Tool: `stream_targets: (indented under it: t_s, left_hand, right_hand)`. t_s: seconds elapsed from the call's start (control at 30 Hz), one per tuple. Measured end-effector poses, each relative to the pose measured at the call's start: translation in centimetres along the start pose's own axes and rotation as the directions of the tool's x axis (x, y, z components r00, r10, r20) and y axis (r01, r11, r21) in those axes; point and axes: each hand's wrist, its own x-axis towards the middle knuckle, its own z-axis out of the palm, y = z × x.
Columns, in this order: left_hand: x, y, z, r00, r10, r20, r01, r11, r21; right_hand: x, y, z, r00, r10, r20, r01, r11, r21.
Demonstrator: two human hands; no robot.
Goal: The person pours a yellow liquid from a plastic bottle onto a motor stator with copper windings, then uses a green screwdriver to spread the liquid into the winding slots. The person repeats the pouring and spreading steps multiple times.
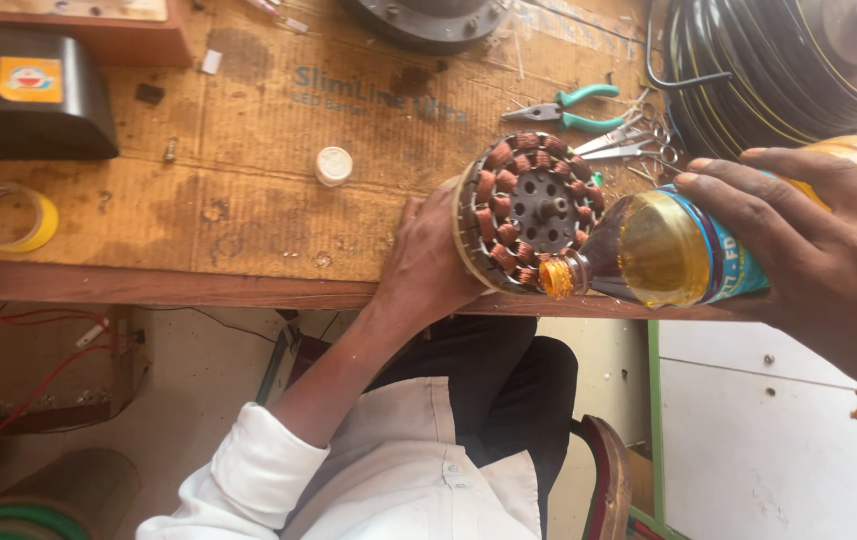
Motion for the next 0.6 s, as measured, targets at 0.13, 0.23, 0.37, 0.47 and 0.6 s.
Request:
stream_targets:
  t_s: [0.13, 0.23, 0.37, 0.47, 0.6]
  left_hand:
    - [0.0, 0.0, 0.0, 0.999, 0.024, 0.022, -0.026, 0.996, 0.083]
    - [-0.1, 0.0, 0.0, 1.000, 0.028, 0.001, -0.028, 0.998, 0.057]
    - [-0.3, 0.0, -0.1, 0.998, 0.029, -0.048, -0.029, 1.000, -0.011]
    - [-0.4, -0.1, -0.1, 0.999, 0.039, -0.026, -0.038, 0.999, 0.034]
    - [-0.2, -0.2, 0.1, 0.999, 0.031, -0.008, -0.030, 0.998, 0.050]
  right_hand:
    - [-0.8, 0.5, 0.1, 0.999, 0.000, 0.048, 0.000, 1.000, 0.013]
    - [-1.0, 0.8, 0.6, 0.999, -0.008, 0.034, 0.006, 0.998, 0.057]
    - [-1.2, 0.8, 1.1, 1.000, 0.011, 0.012, -0.013, 0.988, 0.157]
    - [-1.0, 1.0, 1.2, 1.000, 0.000, 0.020, -0.004, 0.981, 0.193]
    - [-0.7, 1.4, 1.2, 0.998, -0.053, 0.017, 0.051, 0.997, 0.065]
